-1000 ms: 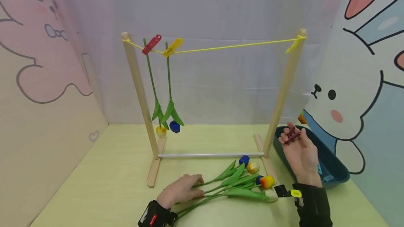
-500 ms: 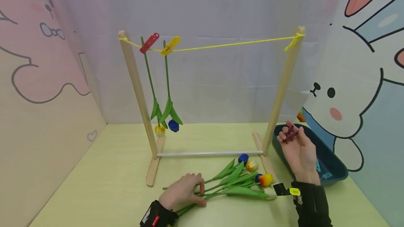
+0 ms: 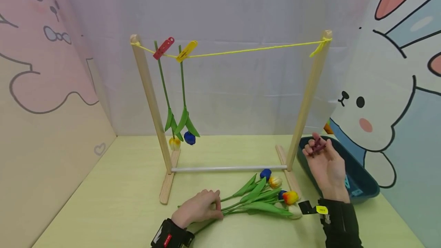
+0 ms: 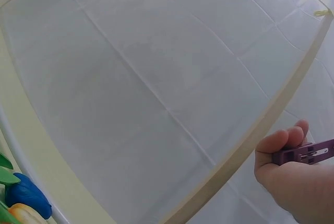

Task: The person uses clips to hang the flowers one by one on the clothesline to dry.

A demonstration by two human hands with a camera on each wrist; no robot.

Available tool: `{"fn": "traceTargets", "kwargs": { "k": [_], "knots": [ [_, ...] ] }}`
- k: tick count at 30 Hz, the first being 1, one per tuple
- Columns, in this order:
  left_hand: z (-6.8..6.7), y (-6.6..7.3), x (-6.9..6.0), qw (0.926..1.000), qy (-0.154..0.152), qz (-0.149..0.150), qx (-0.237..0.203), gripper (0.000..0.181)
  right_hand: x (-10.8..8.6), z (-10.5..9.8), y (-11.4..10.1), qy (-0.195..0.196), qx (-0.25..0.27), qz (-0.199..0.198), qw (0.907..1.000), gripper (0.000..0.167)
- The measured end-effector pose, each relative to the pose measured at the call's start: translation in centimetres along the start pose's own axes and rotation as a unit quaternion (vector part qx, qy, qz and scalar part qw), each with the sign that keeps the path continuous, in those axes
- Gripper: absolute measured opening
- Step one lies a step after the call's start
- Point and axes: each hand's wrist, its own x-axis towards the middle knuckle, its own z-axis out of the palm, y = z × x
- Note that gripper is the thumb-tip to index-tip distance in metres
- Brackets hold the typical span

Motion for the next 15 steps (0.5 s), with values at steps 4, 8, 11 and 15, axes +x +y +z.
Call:
{"fn": "traceTargets", "kwargs": {
  "k": [4, 8, 11, 15],
  "knots": [
    [-0.11, -0.1, 0.12, 0.9998, 0.003, 0.019, -0.002, 0.011, -0.01, -0.18, 0.04, -0.003, 0.001, 0.002, 1.0, 0.043],
    [-0.21, -0.18, 0.15, 0.9993, 0.01, 0.034, -0.008, 0.008, 0.04, -0.19, 0.07, -0.006, -0.004, 0.005, 1.0, 0.044],
    [-0.38, -0.21, 0.11, 0.9991, 0.021, 0.037, -0.004, 0.006, 0.08, -0.13, 0.04, -0.007, -0.012, 0.005, 0.9999, 0.043],
    [-0.59, -0.3, 0.04, 0.9985, 0.044, 0.033, 0.002, 0.006, 0.02, -0.08, 0.0, -0.005, -0.007, 0.005, 0.9999, 0.042]
  ]
}}
